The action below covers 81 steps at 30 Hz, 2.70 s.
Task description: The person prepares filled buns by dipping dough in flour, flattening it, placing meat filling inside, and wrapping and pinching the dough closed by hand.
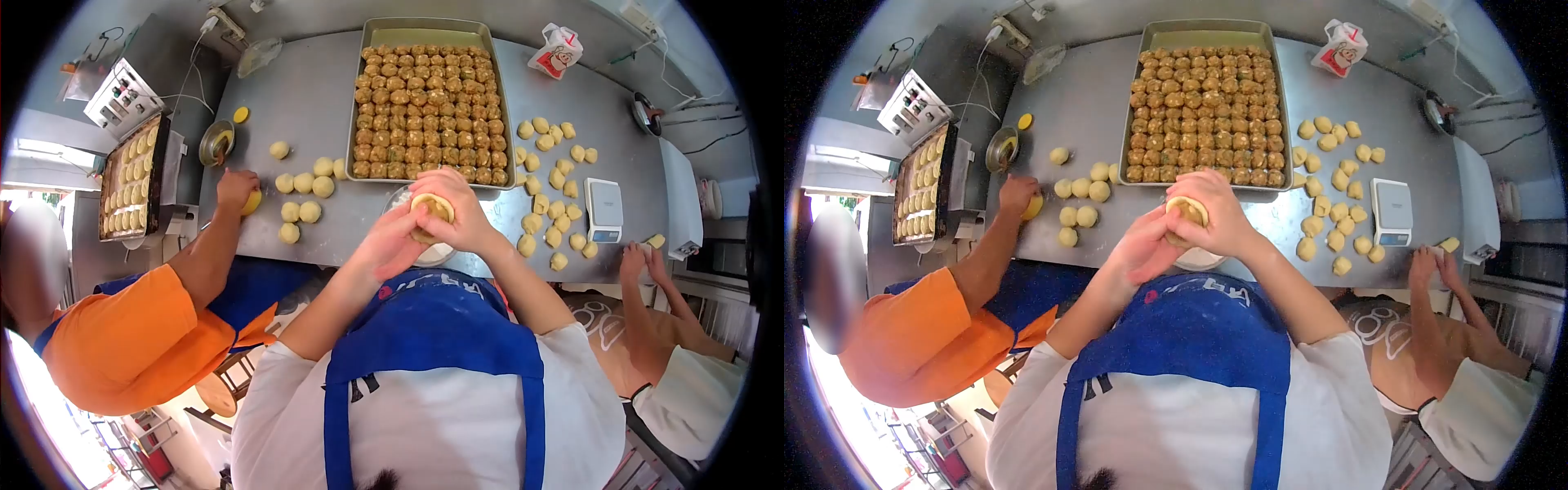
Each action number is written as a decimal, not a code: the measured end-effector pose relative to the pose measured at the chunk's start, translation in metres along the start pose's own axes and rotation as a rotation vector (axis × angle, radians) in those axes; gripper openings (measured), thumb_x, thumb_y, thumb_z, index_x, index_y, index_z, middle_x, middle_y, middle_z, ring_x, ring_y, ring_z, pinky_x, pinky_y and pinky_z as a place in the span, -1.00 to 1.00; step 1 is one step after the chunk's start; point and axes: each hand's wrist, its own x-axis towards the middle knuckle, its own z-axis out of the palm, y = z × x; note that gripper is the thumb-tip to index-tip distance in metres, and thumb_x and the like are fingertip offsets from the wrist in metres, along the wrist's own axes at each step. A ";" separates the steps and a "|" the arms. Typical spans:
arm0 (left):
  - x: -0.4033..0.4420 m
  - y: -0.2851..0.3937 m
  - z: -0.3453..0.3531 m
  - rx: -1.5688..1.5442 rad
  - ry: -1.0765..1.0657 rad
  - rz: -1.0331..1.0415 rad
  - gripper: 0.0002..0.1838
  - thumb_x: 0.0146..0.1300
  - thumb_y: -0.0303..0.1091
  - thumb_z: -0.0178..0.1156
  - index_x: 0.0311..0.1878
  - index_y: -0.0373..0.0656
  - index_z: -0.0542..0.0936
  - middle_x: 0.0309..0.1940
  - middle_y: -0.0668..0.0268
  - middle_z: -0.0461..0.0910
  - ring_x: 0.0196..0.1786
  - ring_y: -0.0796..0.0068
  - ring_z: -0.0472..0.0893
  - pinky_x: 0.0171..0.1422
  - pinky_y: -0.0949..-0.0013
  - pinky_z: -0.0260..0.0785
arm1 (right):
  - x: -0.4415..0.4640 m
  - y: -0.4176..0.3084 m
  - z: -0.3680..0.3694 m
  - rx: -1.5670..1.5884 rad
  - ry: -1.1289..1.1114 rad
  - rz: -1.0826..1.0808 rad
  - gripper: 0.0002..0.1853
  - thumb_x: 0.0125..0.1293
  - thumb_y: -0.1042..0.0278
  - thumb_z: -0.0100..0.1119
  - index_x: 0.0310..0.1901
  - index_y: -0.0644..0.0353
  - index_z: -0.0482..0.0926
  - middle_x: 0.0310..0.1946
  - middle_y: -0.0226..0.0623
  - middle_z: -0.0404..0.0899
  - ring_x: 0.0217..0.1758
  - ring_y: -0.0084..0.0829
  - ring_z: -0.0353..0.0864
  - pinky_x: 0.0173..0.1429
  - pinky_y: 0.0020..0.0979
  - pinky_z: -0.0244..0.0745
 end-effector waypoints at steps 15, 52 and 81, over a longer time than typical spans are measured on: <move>0.007 0.006 0.045 -0.020 -0.109 0.293 -0.55 0.59 -0.15 -0.02 0.40 -0.17 0.32 0.28 0.26 0.45 0.36 0.33 0.46 0.47 0.14 0.30 | 0.028 -0.014 0.016 0.185 0.640 -0.111 -0.67 0.27 0.29 0.06 0.01 0.19 0.61 0.04 -0.10 0.66 0.21 -0.11 0.60 0.45 0.04 0.27; 0.012 0.012 0.043 0.073 -0.190 0.357 -0.37 0.48 -0.44 -0.18 0.59 -0.15 -0.01 0.44 0.19 0.24 0.46 0.30 0.34 0.56 0.15 0.17 | 0.042 -0.026 0.005 0.236 0.605 -0.081 -0.75 0.36 0.37 -0.01 -0.22 0.28 0.67 -0.19 -0.03 0.73 -0.03 -0.11 0.73 0.26 -0.07 0.53; 0.005 0.009 -0.016 -0.052 0.272 0.192 -0.37 0.61 0.16 -0.30 0.47 -0.11 0.26 0.34 0.22 0.43 0.40 0.28 0.42 0.51 0.11 0.23 | 0.029 0.011 0.052 0.119 0.208 0.016 -0.78 0.30 0.36 0.10 -0.15 0.23 0.69 -0.14 -0.08 0.71 0.03 -0.04 0.66 0.20 -0.12 0.50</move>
